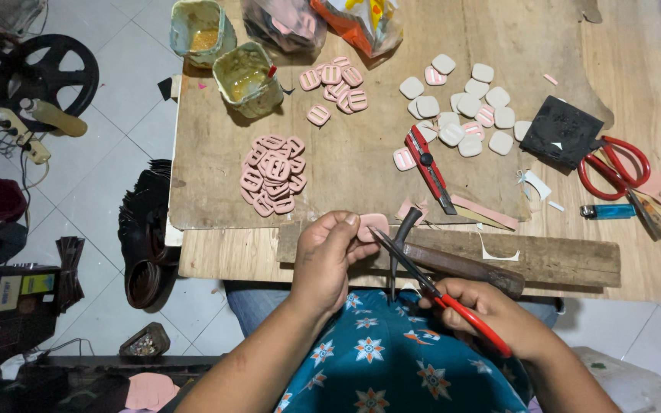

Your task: The person sits at a workbench trimming small pink foam shoe components with red-handled scissors, cutting excess material from each piece one at a time and placing the trimmed pieces onto a growing pile on the table.

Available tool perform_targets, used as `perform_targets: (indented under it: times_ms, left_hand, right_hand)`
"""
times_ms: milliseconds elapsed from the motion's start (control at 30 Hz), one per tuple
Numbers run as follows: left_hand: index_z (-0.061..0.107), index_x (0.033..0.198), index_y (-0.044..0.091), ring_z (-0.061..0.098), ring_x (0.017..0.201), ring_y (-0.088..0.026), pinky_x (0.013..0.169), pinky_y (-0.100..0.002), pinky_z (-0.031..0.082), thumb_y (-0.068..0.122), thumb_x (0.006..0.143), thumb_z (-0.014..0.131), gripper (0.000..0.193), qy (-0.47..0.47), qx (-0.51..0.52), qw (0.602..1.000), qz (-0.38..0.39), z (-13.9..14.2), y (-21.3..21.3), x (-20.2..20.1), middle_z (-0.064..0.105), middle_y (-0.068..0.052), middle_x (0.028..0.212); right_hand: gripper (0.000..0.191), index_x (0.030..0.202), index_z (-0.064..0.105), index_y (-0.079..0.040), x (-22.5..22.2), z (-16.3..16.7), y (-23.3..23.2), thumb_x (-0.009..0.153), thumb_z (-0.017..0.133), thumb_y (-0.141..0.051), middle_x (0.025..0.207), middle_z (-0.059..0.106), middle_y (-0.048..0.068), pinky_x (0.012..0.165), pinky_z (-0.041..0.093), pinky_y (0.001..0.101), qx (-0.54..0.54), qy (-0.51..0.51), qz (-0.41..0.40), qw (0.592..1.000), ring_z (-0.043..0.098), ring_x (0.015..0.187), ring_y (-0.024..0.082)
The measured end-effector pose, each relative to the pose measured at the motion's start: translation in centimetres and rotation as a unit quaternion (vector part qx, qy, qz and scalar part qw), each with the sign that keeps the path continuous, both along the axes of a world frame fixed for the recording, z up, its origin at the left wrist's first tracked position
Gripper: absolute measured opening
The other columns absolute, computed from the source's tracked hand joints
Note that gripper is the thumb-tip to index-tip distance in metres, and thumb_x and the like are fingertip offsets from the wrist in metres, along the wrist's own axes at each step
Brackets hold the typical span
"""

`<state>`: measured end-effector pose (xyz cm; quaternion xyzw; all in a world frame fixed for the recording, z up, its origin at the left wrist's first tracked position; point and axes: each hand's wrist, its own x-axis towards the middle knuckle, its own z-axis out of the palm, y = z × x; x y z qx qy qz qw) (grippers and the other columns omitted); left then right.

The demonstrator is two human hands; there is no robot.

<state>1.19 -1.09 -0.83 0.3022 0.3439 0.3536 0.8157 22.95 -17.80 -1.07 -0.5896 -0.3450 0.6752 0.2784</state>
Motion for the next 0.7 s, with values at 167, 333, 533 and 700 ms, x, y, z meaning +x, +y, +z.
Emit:
perform_targets:
  times_ms: [167, 333, 533, 700]
  left_hand:
    - [0.064, 0.098, 0.000, 0.070, 0.080, -0.017, 0.077, -0.034, 0.059, 0.017, 0.102, 0.054, 0.021, 0.046, -0.012, 0.999, -0.005, 0.1, 0.4, -0.3, 0.072, -0.010, 0.089]
    - [0.062, 0.099, 0.000, 0.072, 0.083, -0.020, 0.077, -0.036, 0.059, 0.017, 0.101, 0.054, 0.019, 0.013, -0.074, 0.997, 0.009, 0.5, 0.4, 0.0, 0.073, -0.012, 0.092]
    - [0.064, 0.099, -0.001, 0.075, 0.086, -0.023, 0.076, -0.035, 0.058, 0.017, 0.099, 0.050, 0.023, 0.013, -0.114, 0.993, -0.009, 0.6, 0.2, 0.1, 0.074, -0.013, 0.092]
    - [0.063, 0.100, -0.002, 0.071, 0.083, -0.019, 0.078, -0.033, 0.058, 0.017, 0.104, 0.051, 0.023, 0.000, 0.003, 1.000, -0.014, -0.7, -0.2, 0.1, 0.074, -0.014, 0.093]
  right_hand:
    - [0.040, 0.109, 0.069, -0.001, -0.5, -0.1, 0.0, 0.083, 0.076, -0.030, 0.079, 0.057, -0.004, 0.061, 0.036, 0.0249, -0.013, -0.097, 0.015, 0.995, 0.045, 0.071, 0.006]
    - [0.043, 0.117, 0.069, -0.006, -0.5, -0.4, 0.3, 0.082, 0.076, -0.031, 0.093, 0.066, -0.004, 0.074, 0.047, 0.0236, 0.016, -0.064, 0.015, 0.998, 0.055, 0.084, 0.005]
    - [0.041, 0.115, 0.069, -0.005, 0.2, -0.4, 0.3, 0.084, 0.076, -0.030, 0.095, 0.068, 0.000, 0.078, 0.050, 0.0251, 0.007, -0.041, 0.018, 0.999, 0.059, 0.088, 0.007]
    - [0.042, 0.114, 0.070, -0.005, 0.5, -0.2, 0.4, 0.083, 0.075, -0.034, 0.089, 0.065, -0.002, 0.071, 0.047, 0.0252, -0.019, -0.018, 0.017, 1.000, 0.056, 0.081, 0.007]
